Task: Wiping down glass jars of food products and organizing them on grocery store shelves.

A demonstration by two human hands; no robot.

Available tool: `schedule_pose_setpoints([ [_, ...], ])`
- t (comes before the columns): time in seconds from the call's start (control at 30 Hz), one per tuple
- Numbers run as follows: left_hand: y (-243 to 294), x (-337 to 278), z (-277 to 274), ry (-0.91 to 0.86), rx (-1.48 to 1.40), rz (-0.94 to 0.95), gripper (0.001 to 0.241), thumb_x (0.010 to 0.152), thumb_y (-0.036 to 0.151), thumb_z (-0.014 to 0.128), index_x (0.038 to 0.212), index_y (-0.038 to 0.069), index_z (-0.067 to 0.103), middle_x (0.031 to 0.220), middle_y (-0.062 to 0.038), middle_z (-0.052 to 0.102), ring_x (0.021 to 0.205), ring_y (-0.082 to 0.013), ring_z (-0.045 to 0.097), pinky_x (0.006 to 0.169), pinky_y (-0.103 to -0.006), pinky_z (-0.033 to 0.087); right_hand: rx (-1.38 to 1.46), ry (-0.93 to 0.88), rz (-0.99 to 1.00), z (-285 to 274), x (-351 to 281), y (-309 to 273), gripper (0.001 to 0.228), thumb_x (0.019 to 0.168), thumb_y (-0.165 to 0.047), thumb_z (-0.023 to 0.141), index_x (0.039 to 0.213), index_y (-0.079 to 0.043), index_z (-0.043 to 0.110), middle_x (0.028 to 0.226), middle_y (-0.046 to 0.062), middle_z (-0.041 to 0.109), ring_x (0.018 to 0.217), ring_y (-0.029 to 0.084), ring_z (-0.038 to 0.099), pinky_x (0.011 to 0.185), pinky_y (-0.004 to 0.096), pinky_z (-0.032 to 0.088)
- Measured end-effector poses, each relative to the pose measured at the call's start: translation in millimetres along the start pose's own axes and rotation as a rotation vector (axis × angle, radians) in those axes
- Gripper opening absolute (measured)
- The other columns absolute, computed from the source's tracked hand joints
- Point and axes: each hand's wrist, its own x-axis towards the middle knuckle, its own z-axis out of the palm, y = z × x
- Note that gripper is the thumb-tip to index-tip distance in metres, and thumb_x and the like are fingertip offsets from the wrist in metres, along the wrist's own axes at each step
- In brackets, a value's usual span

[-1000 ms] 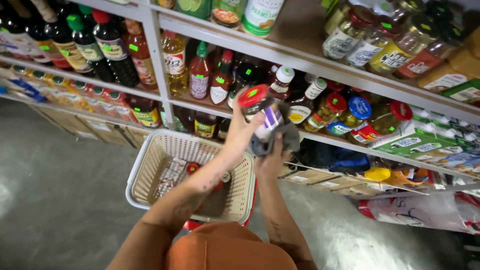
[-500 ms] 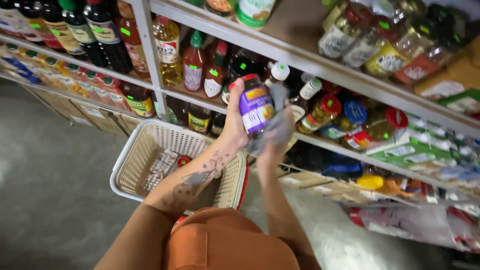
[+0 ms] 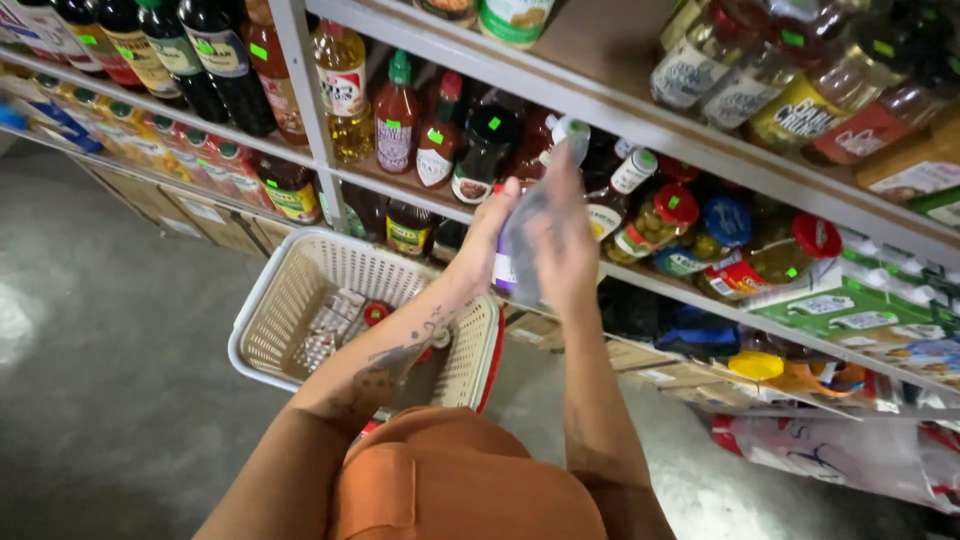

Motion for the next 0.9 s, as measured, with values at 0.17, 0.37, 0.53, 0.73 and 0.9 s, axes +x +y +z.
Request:
schedule_pose_setpoints([
  [0.17,-26,17,-24,0.036,0.013,0.04,0.054,0.097,0.06,0.056,0.108,0.008,0.064,0.085,-0.004,0.068,0.071,-0.0178,0.063,0.061,-0.034,0.053,0.426,0.126,0.366,22,-32,8,0.059,0.115,-0.041,0.046,0.164,-0.011,0.034,0.167,0.017,0.043,0.151,0.032,0.047,0.125,0.048,0.042],
  [0.37,-55,26,-51,0.031,0.186,0.108,0.067,0.102,0.068,0.059,0.101,0.001,0.064,0.09,-0.003,0.064,0.08,-0.0131,0.059,0.07,-0.0294,0.05,-0.034,0.07,0.3,24,-10,13,0.064,0.103,-0.05,0.045,0.16,-0.022,0.035,0.153,0.009,0.055,0.132,0.032,0.061,0.104,0.041,0.059],
  [0.53,-1,-3,-21,-0.159,0.532,0.434,0.081,0.083,0.072,0.074,0.121,0.003,0.058,0.107,-0.007,0.067,0.1,-0.017,0.065,0.091,-0.034,0.054,1.005,0.357,0.726,28,-48,75,0.06,0.109,-0.047,0.052,0.148,-0.002,0.053,0.139,0.017,0.063,0.122,0.03,0.064,0.103,0.045,0.055],
  [0.73,3,1,-35,-0.264,1.136,0.614,0.09,0.076,0.071,0.075,0.126,-0.002,0.057,0.112,-0.015,0.062,0.106,-0.0237,0.062,0.096,-0.0376,0.052,0.568,0.126,0.227,-16,5,0,0.046,0.109,-0.042,0.053,0.133,-0.003,0.064,0.135,0.016,0.068,0.132,0.032,0.06,0.115,0.045,0.047],
  [0.9,-13,5,-22,-0.18,0.501,0.476,0.084,0.089,0.072,0.069,0.132,0.001,0.057,0.119,-0.01,0.068,0.114,-0.0215,0.066,0.104,-0.037,0.054,0.742,0.163,0.536,27,-22,21,0.054,0.111,-0.038,0.048,0.147,0.0,0.059,0.141,0.014,0.067,0.13,0.028,0.062,0.115,0.042,0.047],
])
